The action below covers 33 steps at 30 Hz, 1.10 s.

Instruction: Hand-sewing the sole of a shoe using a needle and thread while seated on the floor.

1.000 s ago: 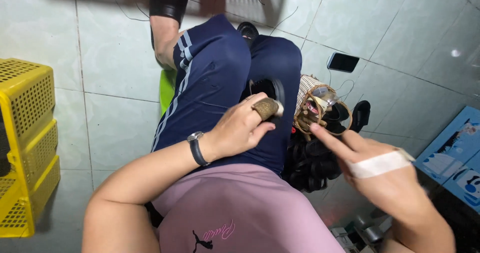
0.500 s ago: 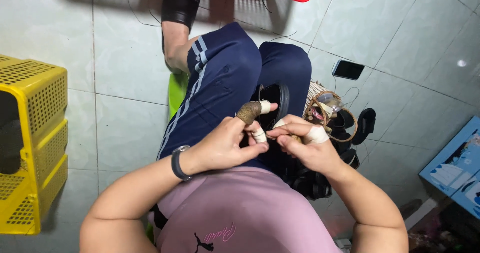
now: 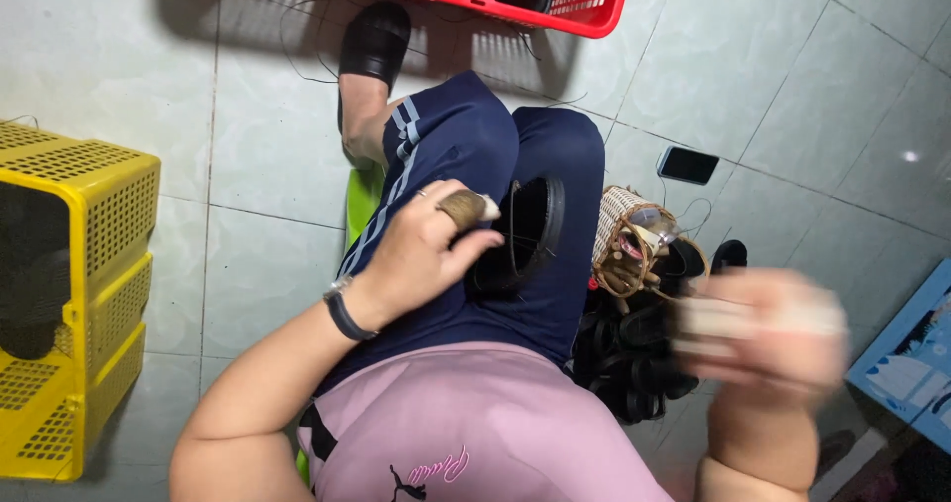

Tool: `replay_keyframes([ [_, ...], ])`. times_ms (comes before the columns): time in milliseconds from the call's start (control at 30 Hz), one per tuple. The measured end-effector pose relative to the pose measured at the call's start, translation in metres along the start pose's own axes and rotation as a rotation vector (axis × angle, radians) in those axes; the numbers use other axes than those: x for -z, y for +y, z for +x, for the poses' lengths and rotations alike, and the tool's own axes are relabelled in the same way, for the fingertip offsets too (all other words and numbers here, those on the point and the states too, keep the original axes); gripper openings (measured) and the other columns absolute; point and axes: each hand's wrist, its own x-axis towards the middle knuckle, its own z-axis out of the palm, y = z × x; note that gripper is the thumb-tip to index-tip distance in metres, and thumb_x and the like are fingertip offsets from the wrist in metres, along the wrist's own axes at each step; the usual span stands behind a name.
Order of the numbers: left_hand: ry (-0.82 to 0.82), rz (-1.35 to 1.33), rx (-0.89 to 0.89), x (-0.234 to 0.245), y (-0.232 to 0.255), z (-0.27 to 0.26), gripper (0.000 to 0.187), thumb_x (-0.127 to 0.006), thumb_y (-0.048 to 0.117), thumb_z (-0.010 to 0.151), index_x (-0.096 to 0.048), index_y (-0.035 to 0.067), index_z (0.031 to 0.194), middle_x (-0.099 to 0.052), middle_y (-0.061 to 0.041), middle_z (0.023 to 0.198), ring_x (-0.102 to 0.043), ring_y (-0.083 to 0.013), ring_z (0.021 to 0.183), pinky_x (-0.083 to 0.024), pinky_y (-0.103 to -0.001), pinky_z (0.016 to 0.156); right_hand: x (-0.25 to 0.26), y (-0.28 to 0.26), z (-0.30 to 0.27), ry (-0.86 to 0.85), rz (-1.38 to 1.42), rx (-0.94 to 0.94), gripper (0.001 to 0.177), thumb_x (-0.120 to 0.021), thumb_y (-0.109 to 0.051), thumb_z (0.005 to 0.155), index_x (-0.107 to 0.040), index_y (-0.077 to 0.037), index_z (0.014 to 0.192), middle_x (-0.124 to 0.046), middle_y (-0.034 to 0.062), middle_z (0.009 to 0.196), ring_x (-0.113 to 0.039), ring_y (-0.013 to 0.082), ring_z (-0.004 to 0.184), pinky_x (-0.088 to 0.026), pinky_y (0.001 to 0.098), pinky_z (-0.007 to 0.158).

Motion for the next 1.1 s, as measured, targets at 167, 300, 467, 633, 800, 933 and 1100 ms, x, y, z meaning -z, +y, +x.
replay_keyframes([
  [167,0.269,0.274,0.062,0.064,-0.058,-0.008,0.020,-0.075,0.008,0.086,-0.069,0.000,0.104,-0.062,-0.013,0.088,-0.058,-0.0295,0.081,-0.049,-0.039,0.078,0.013,0.037,0.036,0.000,-0.294,-0.016,0.034,-0.062,0.003,0.076,-0.061,0.003,0.110,-0.068,0.0219,0.089,-0.056,0.0127,0.049,-0.046,0.0199,0.041],
  [300,0.263,0.196,0.052,0.040,-0.014,0.014,0.047,-0.050,-0.010,0.077,-0.050,0.003,0.122,-0.042,-0.018,0.136,-0.023,-0.0397,0.141,-0.013,-0.050,0.121,0.013,0.060,0.056,-0.029,-0.674,-0.044,0.047,-0.071,-0.002,0.071,-0.061,-0.002,0.116,-0.071,0.0158,0.087,-0.059,0.0141,0.048,-0.047,0.0225,0.042],
  [467,-0.054,0.623,-0.213,-0.026,-0.020,-0.010,0.032,-0.067,0.032,0.085,-0.063,0.000,0.086,-0.041,-0.021,0.144,-0.027,-0.0463,0.138,-0.017,-0.055,0.112,0.008,0.073,0.032,-0.044,-1.029,-0.107,0.060,-0.080,-0.007,0.065,-0.060,-0.007,0.122,-0.074,0.0098,0.085,-0.062,0.0156,0.047,-0.049,0.0251,0.042],
  [633,-0.193,-0.570,0.175,-0.002,0.012,0.018,0.017,-0.056,-0.001,0.085,-0.062,-0.004,0.070,-0.045,-0.013,0.140,-0.057,-0.0172,0.108,-0.047,-0.026,0.090,0.006,0.072,0.047,-0.223,-1.578,0.296,0.030,-0.067,-0.011,0.083,-0.070,-0.009,0.113,-0.062,-0.0003,0.064,-0.056,0.0185,0.049,-0.048,0.0299,0.047],
  [800,-0.221,-1.146,0.308,-0.023,0.002,0.048,0.018,-0.059,0.018,0.095,-0.068,0.002,0.096,-0.068,-0.013,0.064,-0.070,-0.0160,0.065,-0.057,-0.022,0.055,-0.008,0.080,0.068,-0.418,-1.685,0.451,0.022,-0.059,-0.011,0.090,-0.070,-0.007,0.109,-0.045,0.0034,0.053,-0.050,0.0230,0.045,-0.045,0.0340,0.043],
  [933,0.101,-0.672,0.184,-0.030,-0.040,0.066,0.008,-0.067,0.014,0.088,-0.071,0.008,0.085,-0.069,-0.006,0.071,-0.065,-0.0108,0.070,-0.054,-0.024,0.066,0.002,0.084,0.069,-0.450,-1.771,0.415,0.028,-0.056,-0.012,0.092,-0.067,-0.006,0.116,-0.048,0.0027,0.053,-0.051,0.0215,0.045,-0.045,0.0351,0.042],
  [1100,-0.118,-0.501,0.049,-0.006,-0.033,0.060,0.011,-0.076,0.015,0.082,-0.069,0.008,0.087,-0.070,-0.007,0.079,-0.066,-0.0177,0.076,-0.052,-0.029,0.074,-0.015,0.062,0.084,-0.427,-1.497,0.095,0.023,-0.058,-0.012,0.091,-0.066,-0.004,0.111,-0.060,0.0099,0.061,-0.061,0.0329,0.053,-0.050,0.0402,0.047],
])
